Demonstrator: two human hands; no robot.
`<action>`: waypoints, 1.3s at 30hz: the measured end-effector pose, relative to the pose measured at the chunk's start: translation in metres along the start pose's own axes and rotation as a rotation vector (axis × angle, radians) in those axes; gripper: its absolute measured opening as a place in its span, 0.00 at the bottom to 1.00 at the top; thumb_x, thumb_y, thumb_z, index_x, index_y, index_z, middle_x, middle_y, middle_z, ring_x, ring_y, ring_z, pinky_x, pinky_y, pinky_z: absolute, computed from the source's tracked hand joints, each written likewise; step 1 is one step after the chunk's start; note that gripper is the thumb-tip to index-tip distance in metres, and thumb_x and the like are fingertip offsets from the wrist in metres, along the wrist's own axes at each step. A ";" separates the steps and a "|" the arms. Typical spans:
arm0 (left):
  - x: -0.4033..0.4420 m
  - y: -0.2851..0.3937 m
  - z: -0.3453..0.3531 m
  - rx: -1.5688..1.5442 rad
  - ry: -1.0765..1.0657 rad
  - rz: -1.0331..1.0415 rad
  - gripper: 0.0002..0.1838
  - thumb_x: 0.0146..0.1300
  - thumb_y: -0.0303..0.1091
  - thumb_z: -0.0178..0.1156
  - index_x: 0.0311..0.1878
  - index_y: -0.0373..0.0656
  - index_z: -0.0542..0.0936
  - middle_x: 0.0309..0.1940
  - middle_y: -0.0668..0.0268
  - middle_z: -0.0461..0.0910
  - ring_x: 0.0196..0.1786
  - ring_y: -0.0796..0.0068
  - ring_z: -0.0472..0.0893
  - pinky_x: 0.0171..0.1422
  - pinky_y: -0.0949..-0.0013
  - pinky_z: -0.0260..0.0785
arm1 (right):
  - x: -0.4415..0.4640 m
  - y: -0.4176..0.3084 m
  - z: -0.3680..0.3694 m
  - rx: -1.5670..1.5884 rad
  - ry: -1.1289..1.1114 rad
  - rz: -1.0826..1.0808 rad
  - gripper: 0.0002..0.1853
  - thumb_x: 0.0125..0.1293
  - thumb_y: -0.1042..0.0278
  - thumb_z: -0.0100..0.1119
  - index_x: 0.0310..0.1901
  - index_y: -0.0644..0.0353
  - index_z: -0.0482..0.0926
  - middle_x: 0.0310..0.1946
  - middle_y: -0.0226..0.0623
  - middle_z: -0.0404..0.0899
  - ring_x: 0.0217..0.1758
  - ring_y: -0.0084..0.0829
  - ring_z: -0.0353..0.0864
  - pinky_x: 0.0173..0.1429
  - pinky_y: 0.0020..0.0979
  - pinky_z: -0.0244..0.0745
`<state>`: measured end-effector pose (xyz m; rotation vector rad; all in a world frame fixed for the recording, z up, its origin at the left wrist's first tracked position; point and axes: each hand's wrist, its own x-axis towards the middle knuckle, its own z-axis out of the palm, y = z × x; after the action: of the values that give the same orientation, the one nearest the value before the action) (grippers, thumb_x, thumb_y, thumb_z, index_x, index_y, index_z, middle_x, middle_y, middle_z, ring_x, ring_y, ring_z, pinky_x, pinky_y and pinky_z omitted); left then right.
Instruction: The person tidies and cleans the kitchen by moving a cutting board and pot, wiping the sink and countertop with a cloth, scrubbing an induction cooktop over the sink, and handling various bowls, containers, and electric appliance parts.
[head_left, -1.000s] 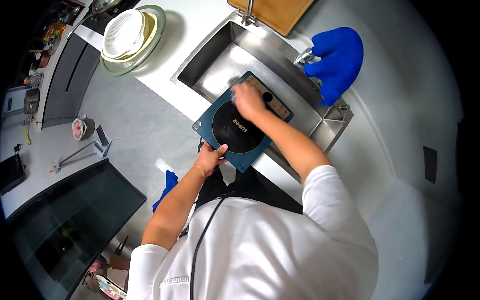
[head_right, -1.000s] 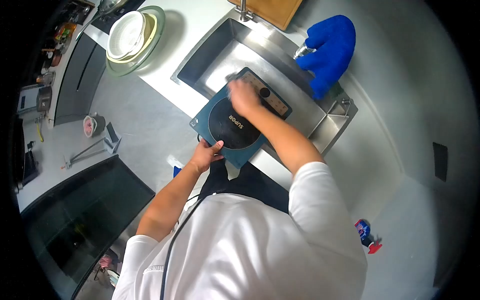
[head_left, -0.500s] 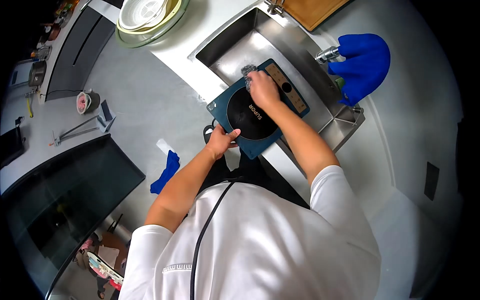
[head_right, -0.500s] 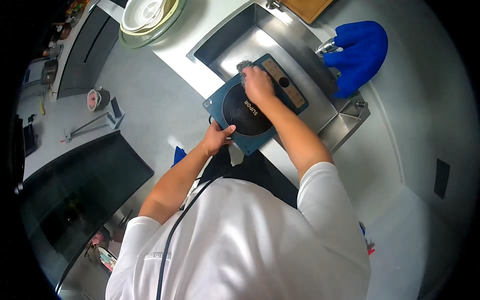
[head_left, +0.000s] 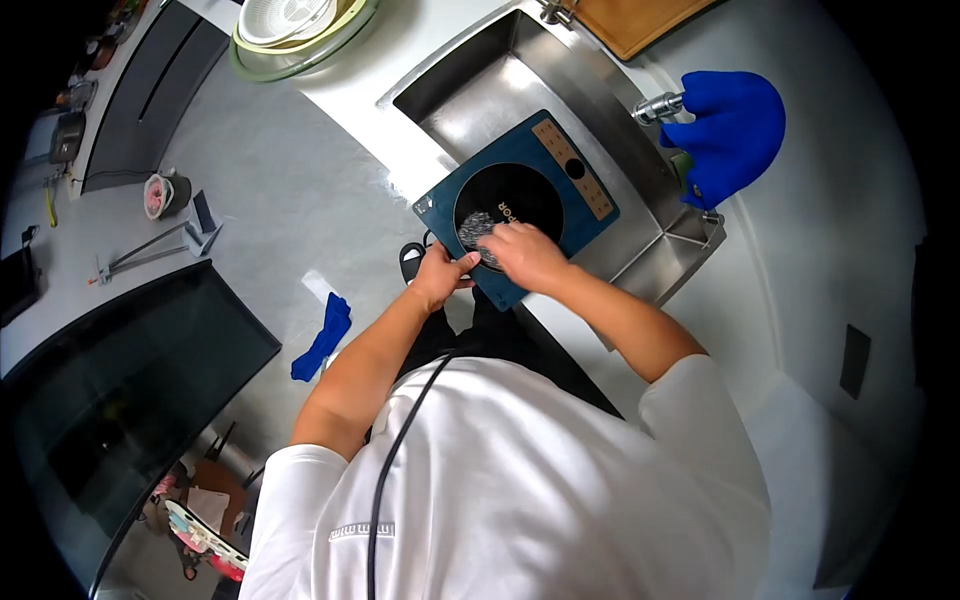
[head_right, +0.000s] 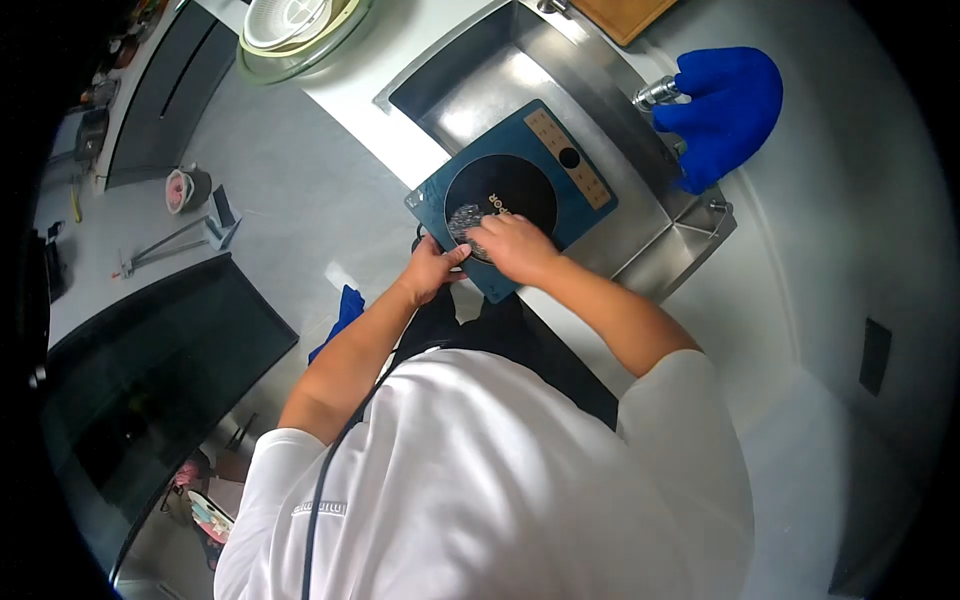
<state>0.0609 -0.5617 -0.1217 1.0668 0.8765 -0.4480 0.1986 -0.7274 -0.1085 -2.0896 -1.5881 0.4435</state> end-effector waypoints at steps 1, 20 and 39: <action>-0.005 0.001 0.001 -0.003 0.001 -0.005 0.27 0.70 0.35 0.66 0.68 0.46 0.68 0.59 0.64 0.79 0.57 0.65 0.81 0.54 0.57 0.79 | -0.004 0.011 -0.003 -0.043 -0.041 -0.021 0.14 0.63 0.70 0.58 0.51 0.54 0.80 0.41 0.42 0.79 0.48 0.46 0.80 0.53 0.46 0.76; 0.005 -0.009 -0.007 0.014 -0.001 -0.071 0.24 0.70 0.36 0.67 0.64 0.45 0.69 0.56 0.64 0.81 0.55 0.67 0.81 0.53 0.58 0.79 | -0.059 -0.026 0.024 0.018 0.257 0.297 0.09 0.67 0.71 0.54 0.47 0.55 0.81 0.42 0.45 0.79 0.43 0.50 0.81 0.48 0.49 0.77; 0.012 -0.014 -0.012 0.024 0.017 -0.057 0.20 0.71 0.36 0.65 0.61 0.41 0.73 0.52 0.63 0.82 0.47 0.69 0.84 0.47 0.66 0.82 | -0.061 -0.024 0.014 -0.042 0.197 0.195 0.11 0.63 0.71 0.59 0.47 0.52 0.83 0.39 0.39 0.80 0.45 0.44 0.81 0.49 0.43 0.72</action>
<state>0.0537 -0.5562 -0.1418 1.0708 0.9198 -0.4987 0.1556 -0.7781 -0.1084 -2.2539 -1.2995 0.2613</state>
